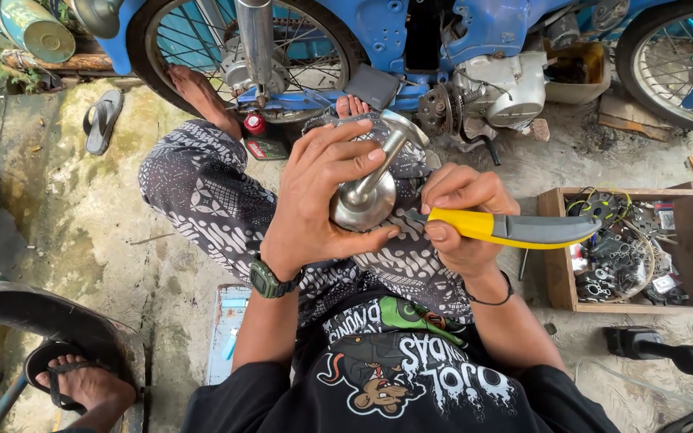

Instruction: Scraping the surface of a metal door handle using a utility knife to remove imperfections or residue.

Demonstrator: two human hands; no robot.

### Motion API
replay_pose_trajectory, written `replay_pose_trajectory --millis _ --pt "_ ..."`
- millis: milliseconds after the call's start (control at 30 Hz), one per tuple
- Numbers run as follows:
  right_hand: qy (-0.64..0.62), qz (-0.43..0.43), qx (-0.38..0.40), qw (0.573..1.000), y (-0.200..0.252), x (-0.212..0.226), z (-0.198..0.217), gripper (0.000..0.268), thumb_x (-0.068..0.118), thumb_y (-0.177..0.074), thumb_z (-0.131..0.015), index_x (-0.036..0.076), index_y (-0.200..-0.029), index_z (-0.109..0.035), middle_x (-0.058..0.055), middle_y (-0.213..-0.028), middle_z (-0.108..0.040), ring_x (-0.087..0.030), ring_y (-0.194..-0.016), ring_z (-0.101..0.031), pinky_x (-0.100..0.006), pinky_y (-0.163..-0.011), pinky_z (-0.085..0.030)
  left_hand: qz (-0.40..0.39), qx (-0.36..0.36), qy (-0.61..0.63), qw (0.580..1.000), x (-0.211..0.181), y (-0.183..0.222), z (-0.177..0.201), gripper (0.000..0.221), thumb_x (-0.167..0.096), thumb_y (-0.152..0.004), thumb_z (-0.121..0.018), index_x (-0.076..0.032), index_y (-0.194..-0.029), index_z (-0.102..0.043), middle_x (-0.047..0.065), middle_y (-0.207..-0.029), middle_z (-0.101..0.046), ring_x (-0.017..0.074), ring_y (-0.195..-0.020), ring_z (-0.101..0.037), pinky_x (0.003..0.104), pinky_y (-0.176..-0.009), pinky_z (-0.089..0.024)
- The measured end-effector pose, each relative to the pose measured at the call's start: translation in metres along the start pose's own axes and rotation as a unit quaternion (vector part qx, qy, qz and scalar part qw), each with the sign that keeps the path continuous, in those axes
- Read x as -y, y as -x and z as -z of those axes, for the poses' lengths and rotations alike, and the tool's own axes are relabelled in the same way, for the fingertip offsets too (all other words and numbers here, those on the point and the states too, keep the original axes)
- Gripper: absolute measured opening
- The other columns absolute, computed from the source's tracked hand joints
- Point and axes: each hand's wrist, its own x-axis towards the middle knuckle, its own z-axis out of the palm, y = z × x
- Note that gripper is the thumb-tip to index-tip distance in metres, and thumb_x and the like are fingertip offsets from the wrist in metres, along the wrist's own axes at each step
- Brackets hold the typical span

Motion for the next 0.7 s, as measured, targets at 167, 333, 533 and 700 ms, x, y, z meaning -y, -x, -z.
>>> replay_pose_trajectory --millis 167,333,533,700 --pt "-0.017 0.002 -0.015 1.000 -0.001 0.002 -0.006 0.032 0.018 -0.083 -0.085 -0.003 -0.089 -0.061 -0.019 -0.074 -0.065 -0.026 -0.065 -0.068 -0.034 -0.064 -0.056 0.013 -0.003 0.004 1.000 0.002 0.004 -0.002 0.066 -0.040 -0.082 -0.090 -0.008 -0.133 -0.063 0.015 -0.120 -0.071 0.0438 -0.129 -0.063 0.061 -0.110 -0.042" --pt "-0.004 0.011 -0.030 0.999 -0.004 0.004 -0.016 0.035 0.027 -0.089 -0.080 -0.001 -0.089 -0.060 -0.016 -0.072 -0.065 -0.022 -0.061 -0.064 -0.032 -0.060 -0.054 0.025 -0.024 0.026 0.999 0.006 0.007 -0.006 0.066 -0.040 -0.083 -0.088 -0.008 -0.135 -0.062 0.015 -0.119 -0.072 0.0445 -0.130 -0.062 0.062 -0.111 -0.041" --pt "0.033 -0.006 -0.036 0.999 -0.005 0.003 -0.017 0.039 0.037 -0.093 -0.073 0.001 -0.093 -0.059 -0.015 -0.077 -0.063 -0.021 -0.063 -0.064 -0.030 -0.062 -0.055 0.026 -0.033 0.028 0.999 0.011 0.010 -0.009 0.052 -0.039 -0.087 -0.084 -0.013 -0.130 -0.069 0.013 -0.117 -0.071 0.0445 -0.130 -0.062 0.060 -0.113 -0.040" --pt "0.049 -0.039 -0.042 0.997 -0.006 0.002 -0.016 0.034 0.033 -0.097 -0.073 0.004 -0.098 -0.054 -0.013 -0.085 -0.058 -0.019 -0.067 -0.063 -0.030 -0.065 -0.056 0.032 -0.051 0.041 0.997 0.013 0.011 -0.010 0.048 -0.038 -0.086 -0.085 -0.014 -0.125 -0.072 0.014 -0.115 -0.070 0.0454 -0.128 -0.062 0.059 -0.113 -0.040"
